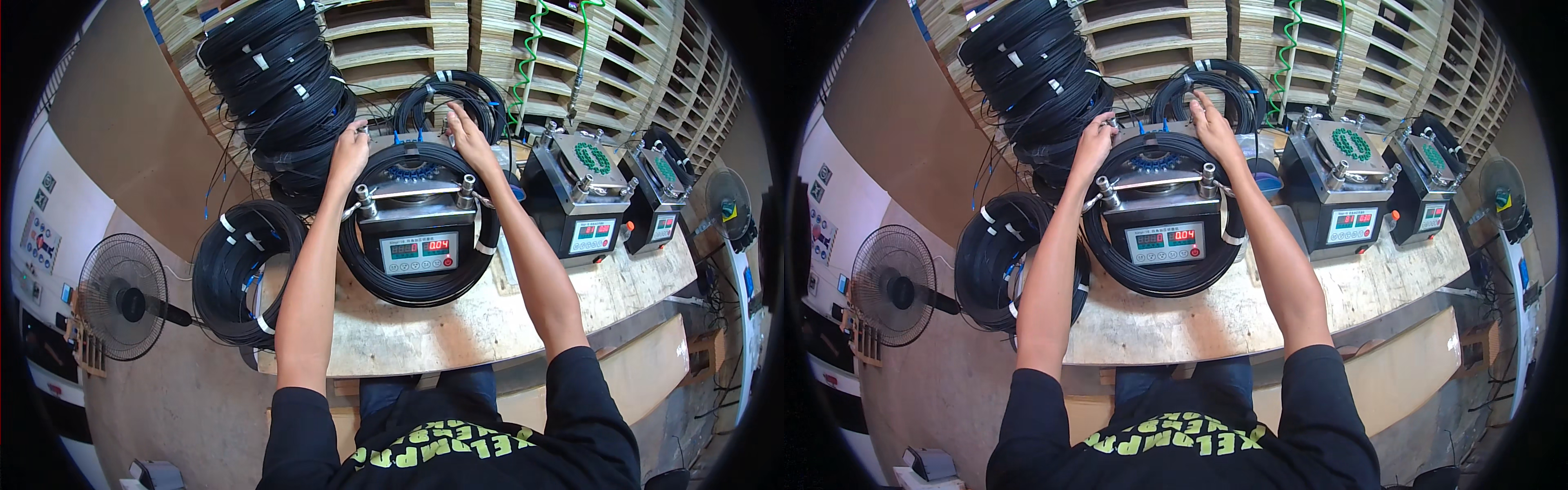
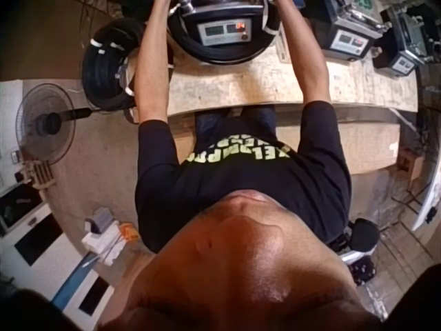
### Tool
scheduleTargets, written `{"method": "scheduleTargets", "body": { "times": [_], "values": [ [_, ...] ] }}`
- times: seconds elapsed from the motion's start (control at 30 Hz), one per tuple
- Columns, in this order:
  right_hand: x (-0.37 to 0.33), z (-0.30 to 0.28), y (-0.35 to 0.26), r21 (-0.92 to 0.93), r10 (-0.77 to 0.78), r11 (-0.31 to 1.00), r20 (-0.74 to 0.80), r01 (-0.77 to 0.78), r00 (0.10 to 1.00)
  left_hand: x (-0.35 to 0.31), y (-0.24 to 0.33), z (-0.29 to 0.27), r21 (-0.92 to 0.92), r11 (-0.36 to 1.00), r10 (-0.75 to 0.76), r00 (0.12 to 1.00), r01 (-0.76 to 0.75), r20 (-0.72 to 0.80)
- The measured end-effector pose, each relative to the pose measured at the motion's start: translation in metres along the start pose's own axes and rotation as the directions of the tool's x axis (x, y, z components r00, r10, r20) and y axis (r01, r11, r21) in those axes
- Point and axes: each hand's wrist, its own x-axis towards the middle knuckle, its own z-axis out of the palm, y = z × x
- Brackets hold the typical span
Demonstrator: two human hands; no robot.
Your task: The person operates a specialized circular machine by hand, processing or testing cable-like material in a factory setting.
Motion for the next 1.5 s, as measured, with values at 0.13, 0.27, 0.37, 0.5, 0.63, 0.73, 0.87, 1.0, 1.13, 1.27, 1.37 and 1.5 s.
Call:
{"method": "scheduleTargets", "body": {
  "times": [0.13, 0.27, 0.37, 0.5, 0.63, 0.73, 0.87, 1.0, 1.13, 1.27, 1.37, 1.5],
  "values": [
    [-0.001, 0.000, -0.014, -0.029, 0.082, 0.996, -0.009, -0.083, 0.997, -0.001, -0.001, -0.002, -0.028, 1.000, -0.006, 1.000, 0.006, -0.023],
    [-0.002, -0.003, -0.017, 0.037, 0.155, 0.987, 0.062, -0.158, 0.986, 0.005, -0.007, -0.001, -0.031, 1.000, -0.005, 1.000, 0.005, 0.004],
    [0.002, 0.001, 0.000, 0.036, -0.010, 0.999, -0.044, 0.012, 0.999, 0.007, -0.012, 0.004, -0.107, 0.994, -0.006, 1.000, 0.006, 0.003],
    [0.000, 0.003, -0.001, 0.083, 0.010, 0.996, 0.018, -0.012, 1.000, 0.008, -0.017, 0.001, -0.141, 0.990, -0.009, 1.000, 0.009, -0.003],
    [-0.001, 0.001, -0.001, 0.080, 0.014, 0.997, 0.015, -0.015, 1.000, 0.006, -0.016, 0.002, -0.160, 0.986, 0.040, 0.999, -0.040, -0.001],
    [0.000, 0.001, -0.001, 0.070, 0.059, 0.996, 0.020, -0.060, 0.998, 0.004, -0.012, 0.001, -0.157, 0.987, 0.033, 0.999, -0.031, 0.008],
    [0.001, 0.003, -0.001, 0.060, 0.049, 0.997, 0.018, -0.050, 0.999, 0.007, -0.016, -0.001, -0.112, 0.993, 0.027, 1.000, -0.026, 0.004],
    [0.004, 0.001, 0.009, 0.054, -0.010, 0.998, 0.010, 0.010, 1.000, 0.007, -0.017, 0.003, -0.106, 0.994, 0.035, 0.999, -0.036, -0.009],
    [0.003, 0.003, 0.008, 0.072, -0.027, 0.997, 0.024, 0.025, 0.999, 0.010, -0.023, 0.001, -0.126, 0.992, 0.002, 1.000, 0.001, 0.024],
    [0.003, 0.002, 0.007, 0.059, -0.026, 0.998, 0.037, 0.024, 0.999, 0.006, -0.019, 0.001, -0.104, 0.994, 0.043, 0.999, -0.040, 0.028],
    [0.001, 0.004, 0.000, 0.056, 0.019, 0.998, 0.054, -0.022, 0.998, 0.003, -0.016, -0.003, -0.097, 0.994, 0.053, 0.998, -0.051, 0.018],
    [0.001, 0.002, 0.002, 0.043, 0.044, 0.998, 0.029, -0.045, 0.999, -0.001, -0.006, 0.000, -0.057, 0.998, 0.016, 1.000, -0.014, 0.026]
  ]
}}
